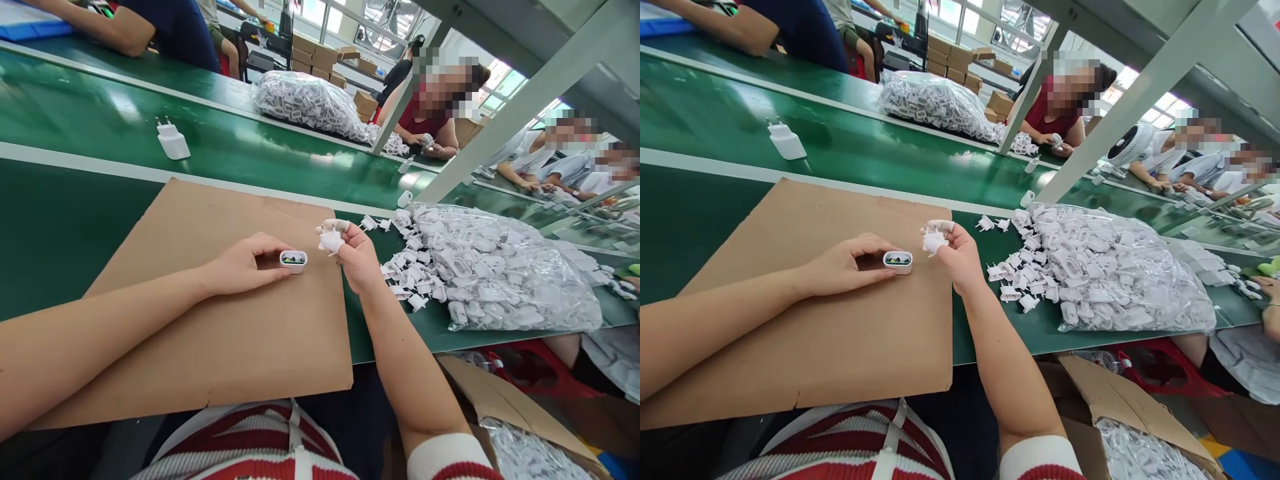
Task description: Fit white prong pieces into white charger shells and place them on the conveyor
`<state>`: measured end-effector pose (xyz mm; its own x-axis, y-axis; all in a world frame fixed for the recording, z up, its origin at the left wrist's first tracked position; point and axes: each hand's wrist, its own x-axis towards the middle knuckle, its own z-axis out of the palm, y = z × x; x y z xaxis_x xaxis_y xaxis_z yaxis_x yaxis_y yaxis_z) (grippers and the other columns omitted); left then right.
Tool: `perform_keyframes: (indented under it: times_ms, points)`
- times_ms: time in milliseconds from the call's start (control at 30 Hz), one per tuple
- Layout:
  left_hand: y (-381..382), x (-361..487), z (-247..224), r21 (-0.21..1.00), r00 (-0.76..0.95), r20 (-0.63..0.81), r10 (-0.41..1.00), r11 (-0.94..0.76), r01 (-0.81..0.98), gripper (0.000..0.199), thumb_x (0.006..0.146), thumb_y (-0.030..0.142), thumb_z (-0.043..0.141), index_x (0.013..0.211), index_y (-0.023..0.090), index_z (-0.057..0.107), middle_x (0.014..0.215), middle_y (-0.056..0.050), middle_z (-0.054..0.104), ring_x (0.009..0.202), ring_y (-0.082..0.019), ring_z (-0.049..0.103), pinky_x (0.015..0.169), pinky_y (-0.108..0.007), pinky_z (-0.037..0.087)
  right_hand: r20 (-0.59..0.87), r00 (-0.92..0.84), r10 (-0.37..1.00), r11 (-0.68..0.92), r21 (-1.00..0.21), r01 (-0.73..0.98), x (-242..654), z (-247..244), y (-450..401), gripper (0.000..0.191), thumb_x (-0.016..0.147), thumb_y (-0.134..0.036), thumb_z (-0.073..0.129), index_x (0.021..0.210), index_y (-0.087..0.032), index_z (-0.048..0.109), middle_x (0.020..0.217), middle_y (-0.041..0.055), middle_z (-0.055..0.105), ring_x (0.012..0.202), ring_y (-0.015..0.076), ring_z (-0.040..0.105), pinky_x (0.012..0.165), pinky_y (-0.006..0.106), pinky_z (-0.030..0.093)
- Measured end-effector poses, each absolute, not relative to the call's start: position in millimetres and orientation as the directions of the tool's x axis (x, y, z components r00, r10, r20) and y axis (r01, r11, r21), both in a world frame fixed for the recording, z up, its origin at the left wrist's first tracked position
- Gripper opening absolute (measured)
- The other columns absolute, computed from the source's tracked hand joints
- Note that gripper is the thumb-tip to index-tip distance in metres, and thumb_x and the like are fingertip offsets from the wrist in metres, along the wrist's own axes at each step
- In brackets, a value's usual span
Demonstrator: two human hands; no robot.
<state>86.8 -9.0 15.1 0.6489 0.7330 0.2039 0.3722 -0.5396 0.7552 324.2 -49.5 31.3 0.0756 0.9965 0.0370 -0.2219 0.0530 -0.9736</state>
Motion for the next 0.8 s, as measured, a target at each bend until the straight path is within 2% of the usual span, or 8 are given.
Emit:
perform_keyframes:
  times_ms: [100,167,233,333,467,567,667,800]
  points:
    - [-8.9,85.9,14.3,0.749,0.663,0.2,0.722,-0.549,0.372,0.054,0.083,0.057,0.074,0.13,0.032,0.069,0.117,-0.004,0.071,0.111,-0.026,0.062,0.101,-0.038,0.049,-0.03,-0.048,0.998,-0.038,-0.983,-0.181,321.3,34.0,-53.8,0.049,0.069,-0.035,0.08,0.116,-0.026,0.069,0.104,0.0032,0.077,0.079,0.0155,0.067,0.062,0.025,0.05]
    - [-7.1,85.6,12.3,0.754,0.665,0.203,0.719,-0.548,0.362,0.048,0.083,0.058,0.074,0.122,0.031,0.073,0.116,-0.005,0.072,0.112,-0.027,0.062,0.101,-0.038,0.05,-0.066,-0.094,0.993,-0.08,-0.985,-0.153,321.2,33.8,-55.2,0.046,0.072,-0.038,0.077,0.116,-0.026,0.069,0.106,0.0034,0.077,0.077,0.0145,0.065,0.058,0.023,0.047]
    - [-5.3,85.5,9.8,0.757,0.665,0.213,0.716,-0.551,0.351,0.043,0.083,0.059,0.073,0.112,0.029,0.077,0.115,-0.006,0.072,0.111,-0.027,0.062,0.101,-0.038,0.05,-0.079,-0.121,0.99,-0.1,-0.979,-0.175,322.7,33.3,-55.7,0.043,0.076,-0.039,0.076,0.116,-0.026,0.069,0.114,0.0036,0.075,0.081,0.014,0.065,0.062,0.024,0.049]
    - [-3.7,85.5,7.4,0.758,0.656,0.222,0.722,-0.551,0.349,0.043,0.082,0.06,0.073,0.11,0.028,0.078,0.114,-0.006,0.073,0.11,-0.028,0.063,0.1,-0.039,0.051,-0.094,-0.169,0.981,-0.136,-0.956,-0.258,326.4,35.2,-56.6,0.045,0.077,-0.039,0.077,0.119,-0.027,0.067,0.126,0.0031,0.071,0.082,0.0127,0.067,0.076,0.027,0.056]
    - [-4.1,85.8,7.2,0.758,0.655,0.232,0.719,-0.556,0.341,0.042,0.083,0.059,0.073,0.112,0.029,0.078,0.112,-0.006,0.073,0.108,-0.027,0.063,0.099,-0.039,0.051,-0.121,-0.209,0.97,-0.177,-0.944,-0.277,327.1,38.8,-58.9,0.055,0.074,-0.039,0.082,0.124,-0.03,0.062,0.126,0.0016,0.07,0.087,0.0149,0.071,0.083,0.033,0.059]
    - [-4.7,86.2,8.1,0.757,0.659,0.237,0.714,-0.561,0.335,0.039,0.084,0.058,0.073,0.111,0.03,0.078,0.111,-0.005,0.073,0.108,-0.026,0.063,0.098,-0.038,0.051,-0.083,-0.072,0.994,-0.092,-0.988,-0.123,321.7,35.0,-58.2,0.052,0.067,-0.039,0.088,0.113,-0.027,0.066,0.106,0.0003,0.072,0.074,0.0128,0.067,0.07,0.029,0.057]
    - [-5.1,87.0,9.3,0.757,0.665,0.222,0.713,-0.556,0.344,0.037,0.083,0.057,0.074,0.11,0.03,0.078,0.111,-0.004,0.073,0.109,-0.026,0.062,0.097,-0.037,0.051,0.073,0.115,0.991,0.066,-0.996,0.068,314.2,28.3,-56.3,0.039,0.062,-0.037,0.09,0.094,-0.022,0.072,0.087,-0.0007,0.067,0.068,0.0111,0.057,0.063,0.026,0.052]
    - [-5.9,88.5,9.4,0.764,0.652,0.209,0.729,-0.538,0.356,0.041,0.079,0.058,0.076,0.109,0.031,0.078,0.114,-0.004,0.072,0.112,-0.028,0.061,0.1,-0.038,0.05,0.242,0.045,0.969,0.227,-0.95,0.212,307.5,26.0,-59.2,0.027,0.078,-0.041,0.078,0.1,-0.025,0.074,0.096,0.0018,0.065,0.08,0.0151,0.059,0.072,0.031,0.054]
